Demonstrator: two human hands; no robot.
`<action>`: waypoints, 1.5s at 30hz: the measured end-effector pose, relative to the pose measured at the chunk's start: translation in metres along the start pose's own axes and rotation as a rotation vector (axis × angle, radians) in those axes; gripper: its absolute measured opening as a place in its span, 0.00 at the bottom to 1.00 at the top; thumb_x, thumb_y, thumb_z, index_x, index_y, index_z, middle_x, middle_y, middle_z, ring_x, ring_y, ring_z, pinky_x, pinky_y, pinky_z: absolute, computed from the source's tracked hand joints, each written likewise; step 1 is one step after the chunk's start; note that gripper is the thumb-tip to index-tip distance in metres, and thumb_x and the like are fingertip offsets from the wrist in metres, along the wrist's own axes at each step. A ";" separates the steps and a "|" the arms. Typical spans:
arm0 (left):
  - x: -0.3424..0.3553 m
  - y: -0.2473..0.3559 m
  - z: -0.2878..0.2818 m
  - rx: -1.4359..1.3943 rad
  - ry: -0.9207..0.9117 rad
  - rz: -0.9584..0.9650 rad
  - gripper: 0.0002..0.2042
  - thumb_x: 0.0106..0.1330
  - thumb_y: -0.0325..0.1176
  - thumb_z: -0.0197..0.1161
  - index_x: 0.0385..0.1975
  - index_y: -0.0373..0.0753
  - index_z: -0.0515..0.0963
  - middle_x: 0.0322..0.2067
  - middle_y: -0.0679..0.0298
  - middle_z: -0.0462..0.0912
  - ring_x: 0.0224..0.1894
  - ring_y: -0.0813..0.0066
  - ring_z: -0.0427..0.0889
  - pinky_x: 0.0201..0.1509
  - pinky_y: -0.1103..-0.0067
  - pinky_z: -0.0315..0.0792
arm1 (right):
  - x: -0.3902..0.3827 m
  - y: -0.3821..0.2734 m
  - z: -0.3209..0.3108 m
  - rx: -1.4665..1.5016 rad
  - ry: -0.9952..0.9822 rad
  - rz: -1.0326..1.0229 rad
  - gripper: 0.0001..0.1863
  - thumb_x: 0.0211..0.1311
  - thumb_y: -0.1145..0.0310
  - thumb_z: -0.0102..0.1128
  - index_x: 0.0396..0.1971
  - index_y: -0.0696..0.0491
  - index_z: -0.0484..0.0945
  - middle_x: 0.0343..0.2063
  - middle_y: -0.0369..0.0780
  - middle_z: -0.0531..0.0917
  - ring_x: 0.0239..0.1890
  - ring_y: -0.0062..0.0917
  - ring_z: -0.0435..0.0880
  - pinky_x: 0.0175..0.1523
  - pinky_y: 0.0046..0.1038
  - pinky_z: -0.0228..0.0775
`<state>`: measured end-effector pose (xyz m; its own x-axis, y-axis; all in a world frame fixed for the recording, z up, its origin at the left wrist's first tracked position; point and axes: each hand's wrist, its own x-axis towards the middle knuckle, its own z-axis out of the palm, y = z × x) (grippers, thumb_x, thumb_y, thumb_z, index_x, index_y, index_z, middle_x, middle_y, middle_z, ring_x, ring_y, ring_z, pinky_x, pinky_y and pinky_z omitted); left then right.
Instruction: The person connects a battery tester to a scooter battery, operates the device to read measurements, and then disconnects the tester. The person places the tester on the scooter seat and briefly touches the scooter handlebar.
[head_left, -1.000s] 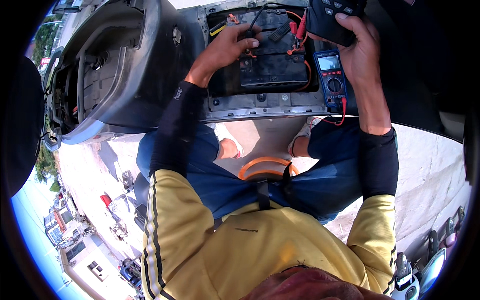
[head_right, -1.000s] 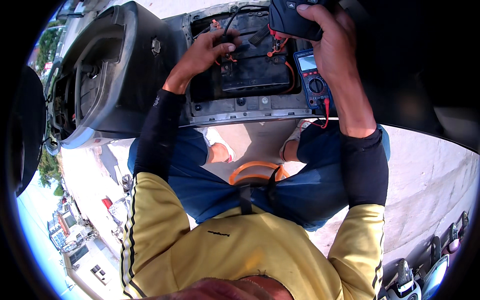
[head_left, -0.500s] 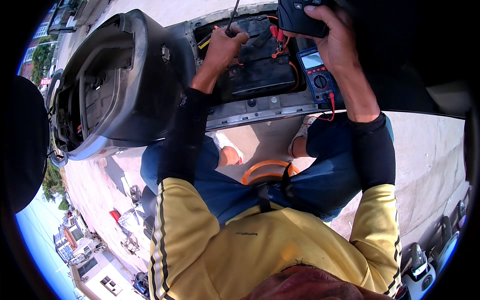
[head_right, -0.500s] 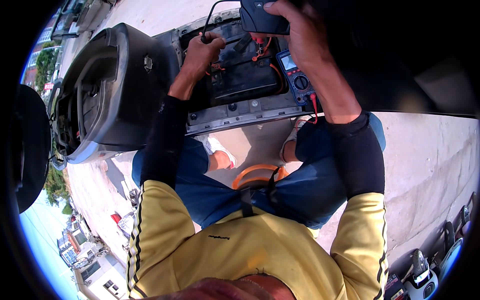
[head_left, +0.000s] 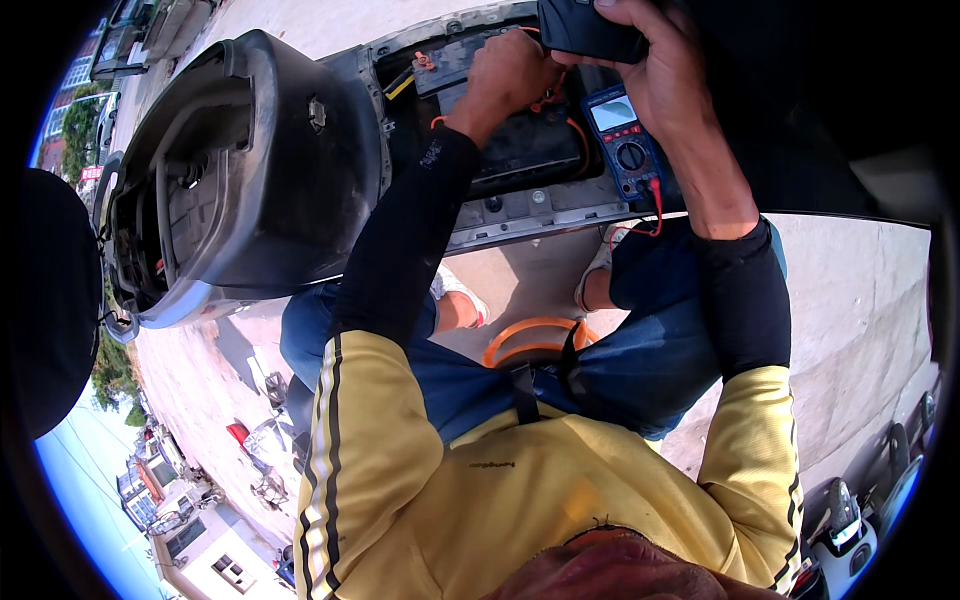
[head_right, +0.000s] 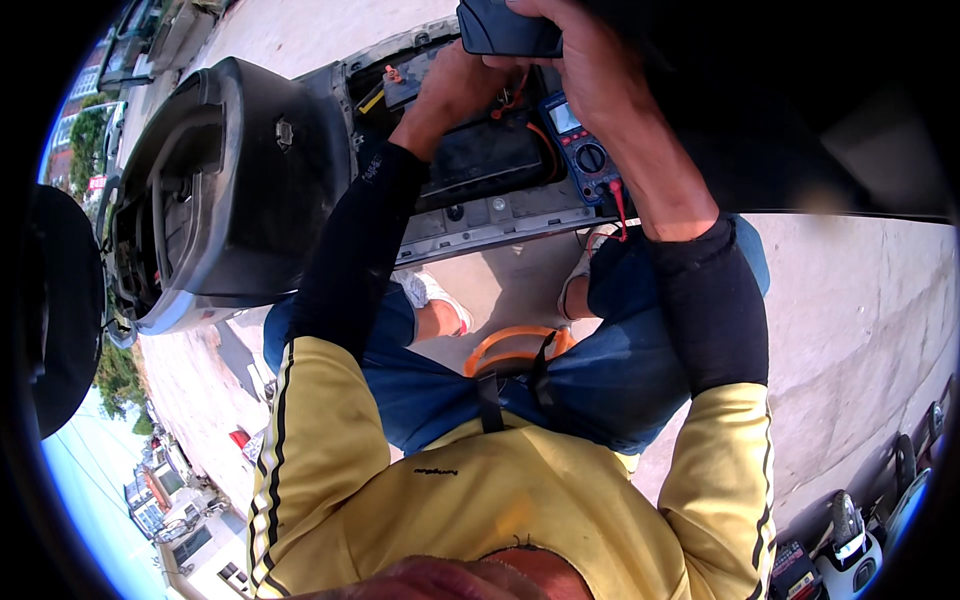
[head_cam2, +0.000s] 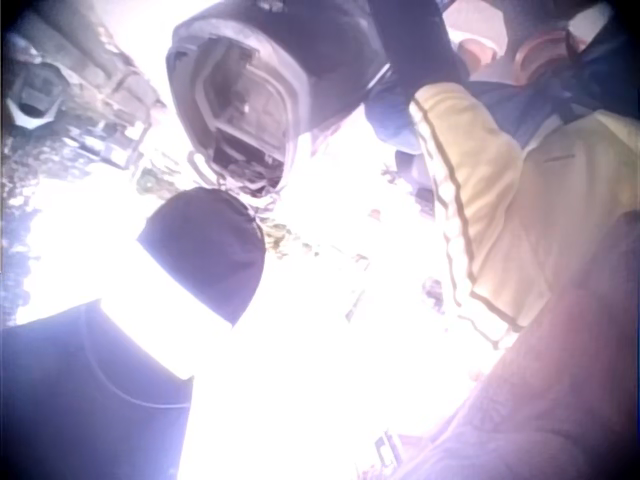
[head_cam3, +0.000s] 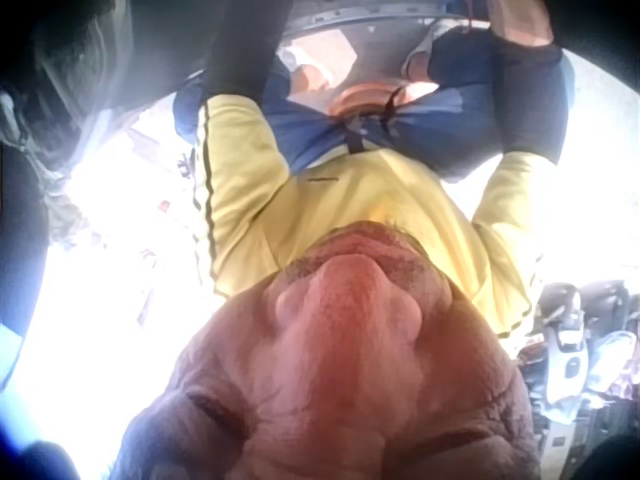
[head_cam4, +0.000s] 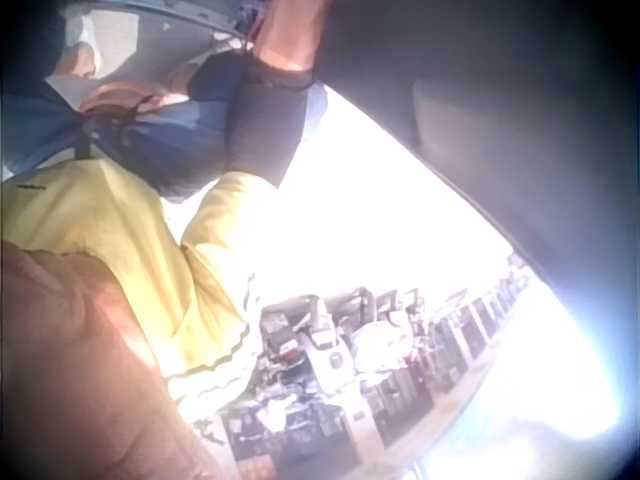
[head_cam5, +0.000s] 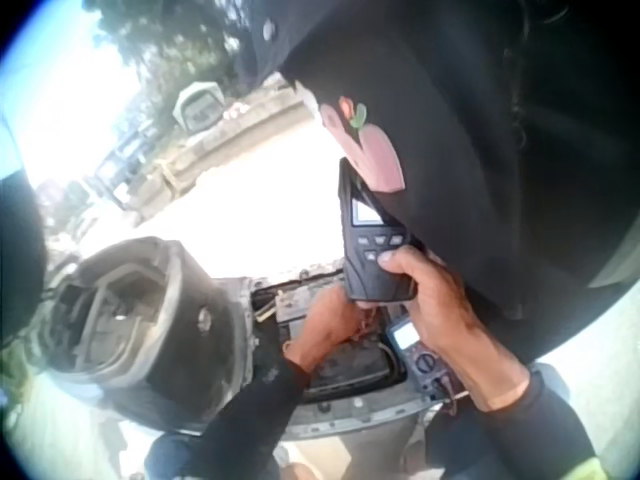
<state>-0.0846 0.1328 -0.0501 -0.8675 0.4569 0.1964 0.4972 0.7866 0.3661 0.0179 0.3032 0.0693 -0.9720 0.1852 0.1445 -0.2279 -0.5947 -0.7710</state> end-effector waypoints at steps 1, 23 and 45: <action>0.002 0.010 -0.009 -0.005 -0.038 -0.022 0.26 0.64 0.57 0.68 0.27 0.34 0.88 0.27 0.45 0.87 0.35 0.44 0.89 0.45 0.59 0.82 | 0.001 -0.001 -0.003 -0.007 -0.010 -0.002 0.11 0.62 0.75 0.60 0.43 0.62 0.80 0.33 0.44 0.85 0.30 0.32 0.87 0.40 0.33 0.83; -0.102 -0.030 -0.105 -0.829 -0.081 -0.589 0.18 0.73 0.48 0.69 0.35 0.36 0.86 0.22 0.74 0.74 0.22 0.86 0.65 0.28 0.82 0.59 | -0.009 -0.003 0.006 -0.009 -0.068 0.145 0.18 0.61 0.70 0.57 0.48 0.65 0.78 0.33 0.45 0.86 0.29 0.35 0.89 0.32 0.38 0.88; -0.139 -0.044 -0.092 -0.438 0.081 -0.393 0.20 0.67 0.47 0.73 0.43 0.33 0.85 0.35 0.53 0.89 0.40 0.62 0.87 0.48 0.71 0.76 | -0.012 -0.009 0.013 0.009 -0.206 0.188 0.20 0.63 0.66 0.55 0.49 0.66 0.79 0.35 0.49 0.88 0.29 0.32 0.89 0.35 0.34 0.86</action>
<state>0.0131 -0.0034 -0.0098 -0.9923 0.1197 0.0329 0.1023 0.6382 0.7631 0.0308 0.2960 0.0828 -0.9882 -0.0910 0.1234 -0.0425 -0.6107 -0.7907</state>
